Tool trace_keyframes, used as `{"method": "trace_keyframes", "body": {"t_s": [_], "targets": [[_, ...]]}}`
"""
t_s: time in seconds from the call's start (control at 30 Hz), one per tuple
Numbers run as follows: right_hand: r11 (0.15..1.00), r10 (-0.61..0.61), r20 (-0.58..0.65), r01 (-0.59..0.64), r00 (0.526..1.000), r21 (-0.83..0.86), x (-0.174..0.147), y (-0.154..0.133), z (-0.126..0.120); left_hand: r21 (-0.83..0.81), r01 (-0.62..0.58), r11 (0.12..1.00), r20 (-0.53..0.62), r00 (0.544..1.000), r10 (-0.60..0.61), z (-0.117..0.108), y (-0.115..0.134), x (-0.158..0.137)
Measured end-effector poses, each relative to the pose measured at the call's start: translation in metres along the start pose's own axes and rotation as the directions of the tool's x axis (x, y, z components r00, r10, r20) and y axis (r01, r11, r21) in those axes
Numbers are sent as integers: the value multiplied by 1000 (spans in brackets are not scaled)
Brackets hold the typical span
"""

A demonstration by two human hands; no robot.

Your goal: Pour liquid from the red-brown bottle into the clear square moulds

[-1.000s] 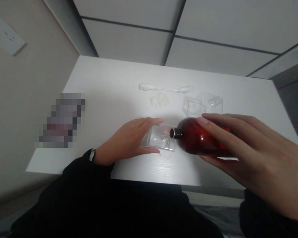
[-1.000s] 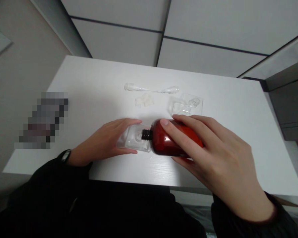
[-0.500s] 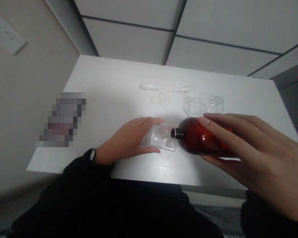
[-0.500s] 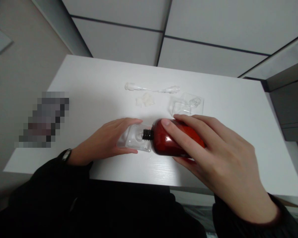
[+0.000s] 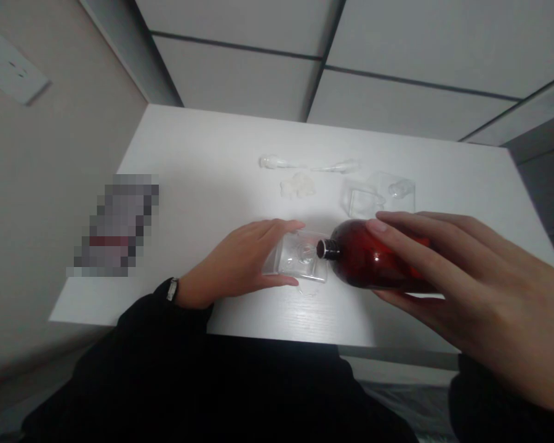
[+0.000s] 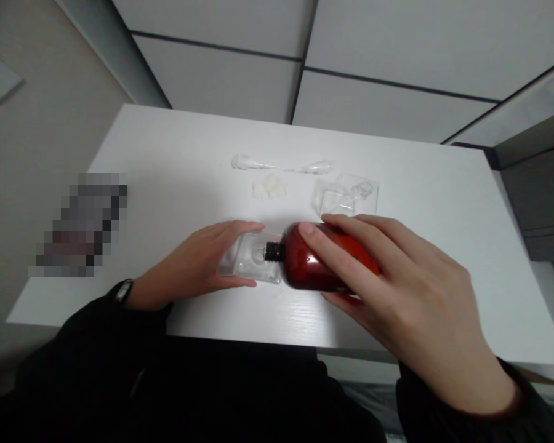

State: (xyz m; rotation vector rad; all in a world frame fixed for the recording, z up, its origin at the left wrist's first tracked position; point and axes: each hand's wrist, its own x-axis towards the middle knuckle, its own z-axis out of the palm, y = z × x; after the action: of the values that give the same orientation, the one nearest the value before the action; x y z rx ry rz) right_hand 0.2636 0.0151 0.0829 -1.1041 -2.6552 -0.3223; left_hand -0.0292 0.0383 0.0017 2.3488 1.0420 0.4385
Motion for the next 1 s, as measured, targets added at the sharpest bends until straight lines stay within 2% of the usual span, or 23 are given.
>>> {"method": "trace_keyframes", "body": {"t_s": [1.0], "targets": [[999, 35, 22, -35, 999, 2, -1, 0, -1, -12, 8, 1000, 0, 1000, -8, 0, 0, 0]]}}
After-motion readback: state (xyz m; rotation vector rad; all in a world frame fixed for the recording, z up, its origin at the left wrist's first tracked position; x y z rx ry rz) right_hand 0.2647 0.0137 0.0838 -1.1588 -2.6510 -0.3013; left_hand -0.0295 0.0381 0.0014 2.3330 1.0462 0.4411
